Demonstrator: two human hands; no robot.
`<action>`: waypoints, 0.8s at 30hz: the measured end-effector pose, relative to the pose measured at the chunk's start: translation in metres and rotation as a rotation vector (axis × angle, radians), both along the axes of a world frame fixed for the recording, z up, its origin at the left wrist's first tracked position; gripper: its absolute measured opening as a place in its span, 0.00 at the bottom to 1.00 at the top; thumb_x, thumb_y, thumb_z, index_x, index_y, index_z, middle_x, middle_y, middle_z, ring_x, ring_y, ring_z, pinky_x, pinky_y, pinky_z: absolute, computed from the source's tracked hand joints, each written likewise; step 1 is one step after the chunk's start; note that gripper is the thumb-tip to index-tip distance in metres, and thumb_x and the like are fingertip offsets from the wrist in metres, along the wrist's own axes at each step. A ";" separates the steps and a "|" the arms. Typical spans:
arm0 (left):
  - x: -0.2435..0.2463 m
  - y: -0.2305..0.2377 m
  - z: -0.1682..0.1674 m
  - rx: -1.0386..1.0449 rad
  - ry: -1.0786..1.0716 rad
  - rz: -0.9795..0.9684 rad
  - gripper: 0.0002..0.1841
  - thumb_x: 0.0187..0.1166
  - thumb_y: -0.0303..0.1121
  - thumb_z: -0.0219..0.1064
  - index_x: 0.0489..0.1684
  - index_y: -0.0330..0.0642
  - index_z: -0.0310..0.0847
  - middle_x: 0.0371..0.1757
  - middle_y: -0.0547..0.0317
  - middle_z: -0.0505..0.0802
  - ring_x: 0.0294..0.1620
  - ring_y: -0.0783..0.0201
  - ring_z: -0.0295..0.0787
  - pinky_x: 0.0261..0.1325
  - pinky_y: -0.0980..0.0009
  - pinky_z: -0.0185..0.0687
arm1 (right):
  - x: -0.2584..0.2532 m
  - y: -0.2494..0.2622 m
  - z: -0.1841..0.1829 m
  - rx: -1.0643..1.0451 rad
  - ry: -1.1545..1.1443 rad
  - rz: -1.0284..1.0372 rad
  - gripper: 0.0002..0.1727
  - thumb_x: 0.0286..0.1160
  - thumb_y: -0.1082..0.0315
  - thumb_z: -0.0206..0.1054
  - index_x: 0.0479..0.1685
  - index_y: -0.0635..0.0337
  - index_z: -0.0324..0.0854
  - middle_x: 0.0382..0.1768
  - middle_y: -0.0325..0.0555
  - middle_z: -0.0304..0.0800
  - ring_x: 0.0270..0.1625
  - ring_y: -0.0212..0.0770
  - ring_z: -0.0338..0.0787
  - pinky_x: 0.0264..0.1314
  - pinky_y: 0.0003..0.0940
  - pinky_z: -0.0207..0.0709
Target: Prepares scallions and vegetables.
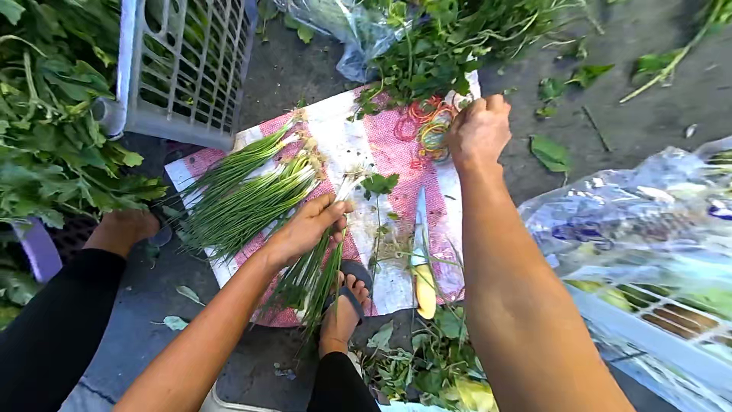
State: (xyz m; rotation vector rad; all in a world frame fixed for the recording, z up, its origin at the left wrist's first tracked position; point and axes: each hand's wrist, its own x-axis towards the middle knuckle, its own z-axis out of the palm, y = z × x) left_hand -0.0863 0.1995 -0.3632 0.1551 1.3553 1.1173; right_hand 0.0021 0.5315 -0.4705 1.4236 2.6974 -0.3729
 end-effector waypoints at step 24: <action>0.068 -0.084 0.183 0.208 0.797 -0.477 0.20 0.97 0.41 0.45 0.60 0.34 0.77 0.38 0.44 0.86 0.37 0.51 0.85 0.45 0.51 0.82 | 0.093 -0.260 0.271 -1.161 0.919 -0.391 0.25 0.96 0.50 0.33 0.73 0.42 0.73 0.53 0.35 0.88 0.31 0.31 0.84 0.24 0.24 0.75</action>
